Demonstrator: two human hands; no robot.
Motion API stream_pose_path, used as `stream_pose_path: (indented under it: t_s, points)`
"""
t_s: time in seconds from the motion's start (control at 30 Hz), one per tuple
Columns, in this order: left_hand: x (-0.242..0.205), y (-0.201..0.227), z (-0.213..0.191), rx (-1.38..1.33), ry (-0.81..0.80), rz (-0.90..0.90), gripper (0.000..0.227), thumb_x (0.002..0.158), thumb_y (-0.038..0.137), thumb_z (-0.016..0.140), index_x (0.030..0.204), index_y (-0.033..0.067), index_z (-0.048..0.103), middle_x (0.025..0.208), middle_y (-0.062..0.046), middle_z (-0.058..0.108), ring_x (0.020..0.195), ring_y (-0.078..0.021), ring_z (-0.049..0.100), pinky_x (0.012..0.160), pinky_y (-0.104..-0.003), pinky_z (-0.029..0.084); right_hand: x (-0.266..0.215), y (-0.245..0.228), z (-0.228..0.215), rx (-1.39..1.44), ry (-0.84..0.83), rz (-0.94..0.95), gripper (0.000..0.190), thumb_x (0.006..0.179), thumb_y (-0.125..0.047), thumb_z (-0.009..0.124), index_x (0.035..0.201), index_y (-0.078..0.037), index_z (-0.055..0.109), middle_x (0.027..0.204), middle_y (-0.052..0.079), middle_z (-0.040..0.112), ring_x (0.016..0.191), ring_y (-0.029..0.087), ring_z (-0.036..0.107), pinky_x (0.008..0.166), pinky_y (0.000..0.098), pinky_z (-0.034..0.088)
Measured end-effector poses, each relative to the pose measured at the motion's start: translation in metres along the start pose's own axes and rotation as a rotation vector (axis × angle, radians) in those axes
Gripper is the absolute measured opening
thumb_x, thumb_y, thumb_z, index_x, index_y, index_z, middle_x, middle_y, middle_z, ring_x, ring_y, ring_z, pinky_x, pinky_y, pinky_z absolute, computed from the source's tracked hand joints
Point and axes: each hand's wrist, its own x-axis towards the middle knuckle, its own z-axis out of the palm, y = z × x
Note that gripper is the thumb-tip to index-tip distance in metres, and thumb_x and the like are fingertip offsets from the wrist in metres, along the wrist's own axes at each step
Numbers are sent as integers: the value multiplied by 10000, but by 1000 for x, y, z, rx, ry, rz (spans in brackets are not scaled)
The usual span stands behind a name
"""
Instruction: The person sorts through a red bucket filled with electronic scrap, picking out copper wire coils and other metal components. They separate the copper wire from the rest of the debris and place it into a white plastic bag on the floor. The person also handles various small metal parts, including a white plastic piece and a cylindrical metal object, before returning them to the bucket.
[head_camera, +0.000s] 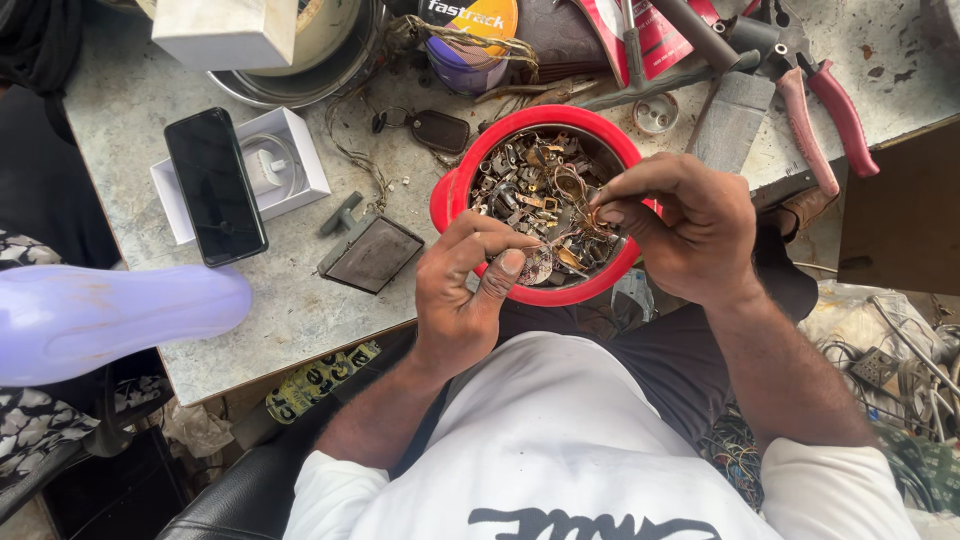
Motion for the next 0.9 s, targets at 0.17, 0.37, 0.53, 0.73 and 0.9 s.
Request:
stream_pose_path:
  t_s: [0.17, 0.37, 0.53, 0.73, 0.9]
  points:
    - [2, 3, 2, -498, -128, -152, 216, 1085, 191, 607, 1079, 2, 710, 1056, -39, 655, 952, -99, 630, 876, -263, 535, -8, 3, 5, 430, 48, 123, 178, 1003, 93, 701, 1154, 33, 631, 1031, 123, 719, 936, 116, 716, 843, 240, 616]
    - [1, 12, 4, -142, -134, 74, 187, 1072, 204, 672, 1068, 28, 734, 1011, -49, 670, 928, -122, 646, 778, -237, 532, -16, -16, 7, 298, 146, 84, 198, 952, 140, 697, 1118, 41, 657, 1033, 123, 718, 891, 128, 725, 800, 248, 608]
    - [-4, 4, 8, 144, -74, 248, 169, 911, 189, 828, 1001, 72, 744, 924, -41, 676, 784, -144, 641, 699, -269, 520, -68, -17, -18, 61, 305, -184, 230, 891, 213, 636, 1017, 27, 689, 966, 106, 689, 846, 170, 731, 721, 283, 617]
    - [-5, -13, 7, 407, 13, 253, 125, 971, 104, 805, 1047, 44, 725, 1000, -59, 673, 867, -168, 663, 733, -283, 543, -151, 47, -60, -120, 827, -4, 176, 1019, 164, 603, 1089, 14, 665, 1044, 134, 674, 847, 161, 688, 750, 281, 609]
    - [-5, -33, 7, 575, 24, 259, 211, 1045, 228, 804, 1090, 35, 731, 1003, -78, 649, 910, -201, 663, 761, -287, 531, -200, 148, -122, 189, 1474, 225, 127, 996, 69, 663, 1096, -3, 693, 1021, 84, 712, 918, 168, 715, 855, 312, 615]
